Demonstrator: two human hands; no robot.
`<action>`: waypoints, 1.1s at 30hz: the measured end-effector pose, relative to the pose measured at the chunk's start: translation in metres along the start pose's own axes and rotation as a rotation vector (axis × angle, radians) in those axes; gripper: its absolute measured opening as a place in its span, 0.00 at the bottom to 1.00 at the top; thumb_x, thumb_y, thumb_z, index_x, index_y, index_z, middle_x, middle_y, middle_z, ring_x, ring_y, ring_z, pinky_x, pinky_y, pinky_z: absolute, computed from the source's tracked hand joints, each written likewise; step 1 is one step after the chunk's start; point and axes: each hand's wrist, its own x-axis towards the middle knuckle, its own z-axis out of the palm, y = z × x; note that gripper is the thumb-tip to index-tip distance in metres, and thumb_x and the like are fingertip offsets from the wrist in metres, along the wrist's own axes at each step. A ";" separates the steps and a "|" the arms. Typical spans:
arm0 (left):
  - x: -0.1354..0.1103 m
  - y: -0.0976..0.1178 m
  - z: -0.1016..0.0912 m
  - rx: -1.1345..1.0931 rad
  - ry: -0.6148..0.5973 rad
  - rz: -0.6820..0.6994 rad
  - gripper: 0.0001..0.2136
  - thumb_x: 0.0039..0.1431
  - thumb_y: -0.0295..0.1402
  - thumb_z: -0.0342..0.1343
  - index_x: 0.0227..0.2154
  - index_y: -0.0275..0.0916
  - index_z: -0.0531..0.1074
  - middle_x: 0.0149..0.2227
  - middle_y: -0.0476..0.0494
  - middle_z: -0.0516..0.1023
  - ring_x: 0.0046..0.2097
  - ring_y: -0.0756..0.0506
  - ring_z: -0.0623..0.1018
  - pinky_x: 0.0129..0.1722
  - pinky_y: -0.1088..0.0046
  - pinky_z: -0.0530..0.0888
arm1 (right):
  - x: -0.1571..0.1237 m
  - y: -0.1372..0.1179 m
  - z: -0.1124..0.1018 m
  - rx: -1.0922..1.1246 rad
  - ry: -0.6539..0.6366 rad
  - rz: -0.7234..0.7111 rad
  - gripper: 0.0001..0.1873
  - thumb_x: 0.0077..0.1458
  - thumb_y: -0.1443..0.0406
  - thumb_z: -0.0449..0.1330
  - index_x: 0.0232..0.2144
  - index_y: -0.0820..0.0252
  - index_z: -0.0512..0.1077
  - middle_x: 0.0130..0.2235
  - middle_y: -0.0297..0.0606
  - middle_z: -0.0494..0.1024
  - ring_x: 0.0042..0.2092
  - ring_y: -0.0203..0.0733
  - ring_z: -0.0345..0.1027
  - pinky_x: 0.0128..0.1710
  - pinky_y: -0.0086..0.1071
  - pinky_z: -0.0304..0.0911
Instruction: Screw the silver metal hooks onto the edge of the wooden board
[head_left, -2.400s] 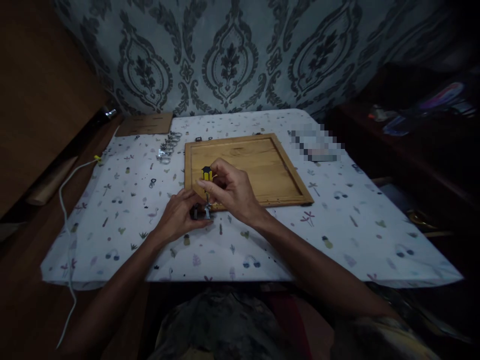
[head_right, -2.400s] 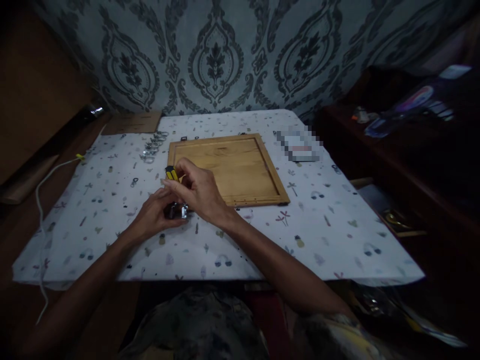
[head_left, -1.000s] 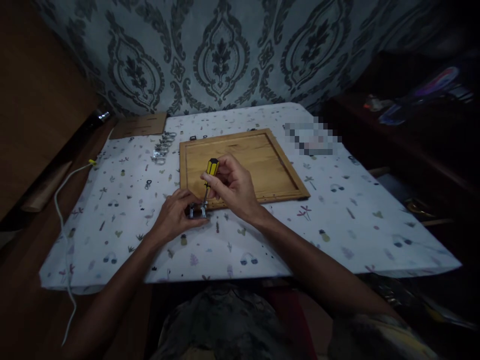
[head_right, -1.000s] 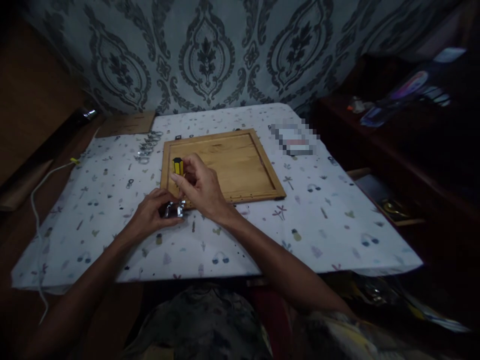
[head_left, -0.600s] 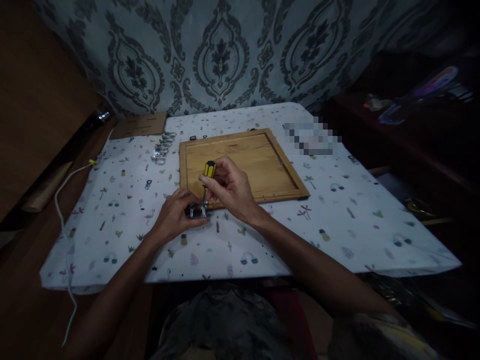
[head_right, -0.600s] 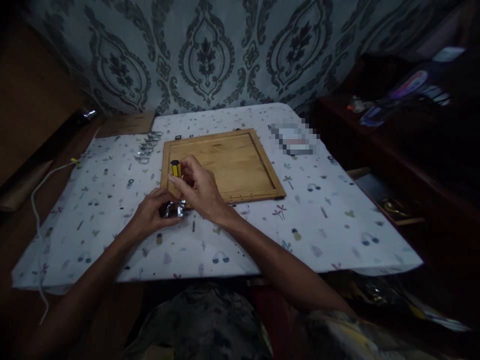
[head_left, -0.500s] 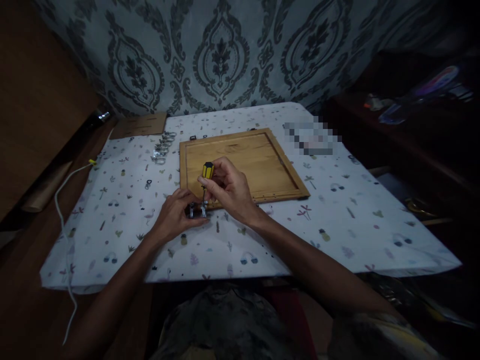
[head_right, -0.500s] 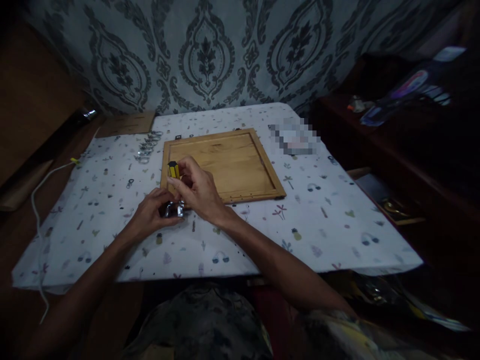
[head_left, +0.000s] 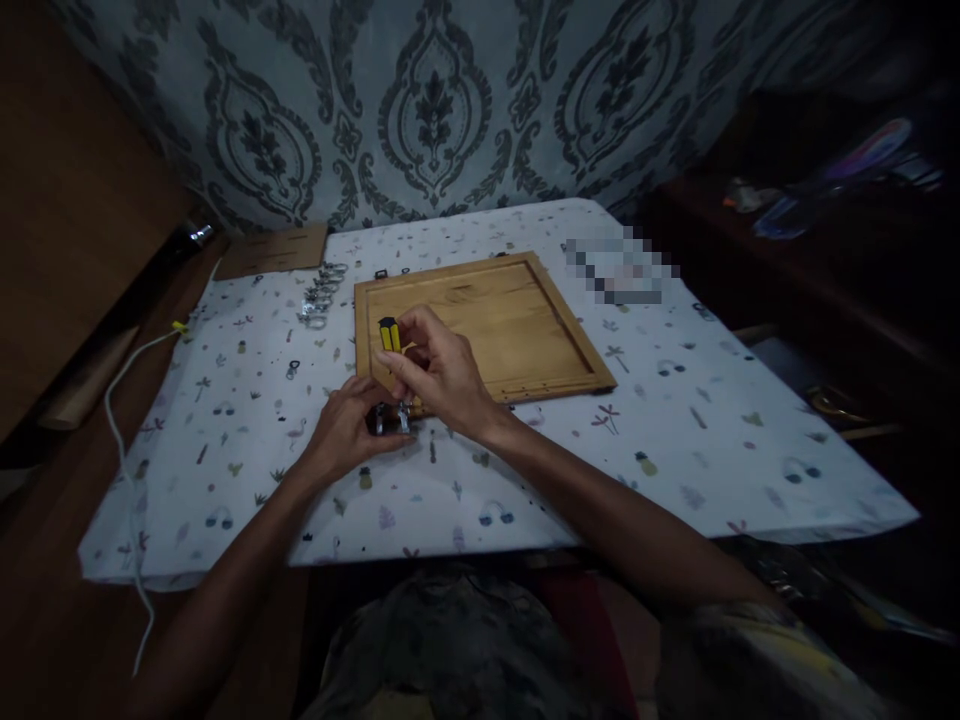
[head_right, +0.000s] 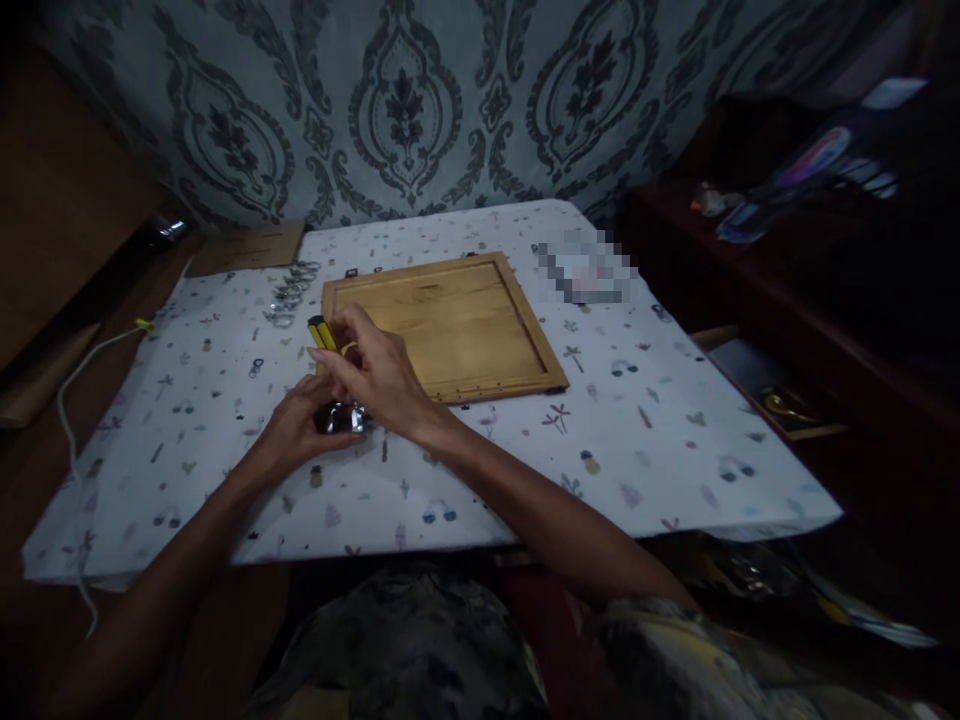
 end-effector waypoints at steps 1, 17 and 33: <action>0.000 0.000 0.000 -0.001 0.005 -0.002 0.16 0.55 0.42 0.71 0.43 0.42 0.79 0.44 0.41 0.79 0.48 0.35 0.76 0.49 0.56 0.73 | 0.000 0.000 -0.002 -0.005 -0.008 -0.006 0.14 0.62 0.56 0.64 0.42 0.54 0.64 0.31 0.25 0.73 0.22 0.31 0.69 0.20 0.26 0.64; 0.000 0.002 0.000 -0.032 0.032 -0.007 0.14 0.54 0.43 0.72 0.38 0.43 0.77 0.43 0.42 0.79 0.48 0.36 0.76 0.50 0.56 0.73 | 0.000 -0.007 -0.008 0.105 -0.088 0.053 0.21 0.56 0.51 0.70 0.33 0.54 0.63 0.30 0.27 0.71 0.23 0.31 0.66 0.20 0.25 0.61; 0.003 0.005 -0.005 -0.022 -0.009 -0.012 0.14 0.54 0.44 0.71 0.38 0.43 0.79 0.36 0.44 0.77 0.42 0.38 0.75 0.43 0.60 0.71 | 0.000 0.002 -0.011 0.130 -0.159 0.015 0.14 0.62 0.54 0.65 0.39 0.56 0.68 0.26 0.26 0.71 0.23 0.32 0.69 0.22 0.26 0.67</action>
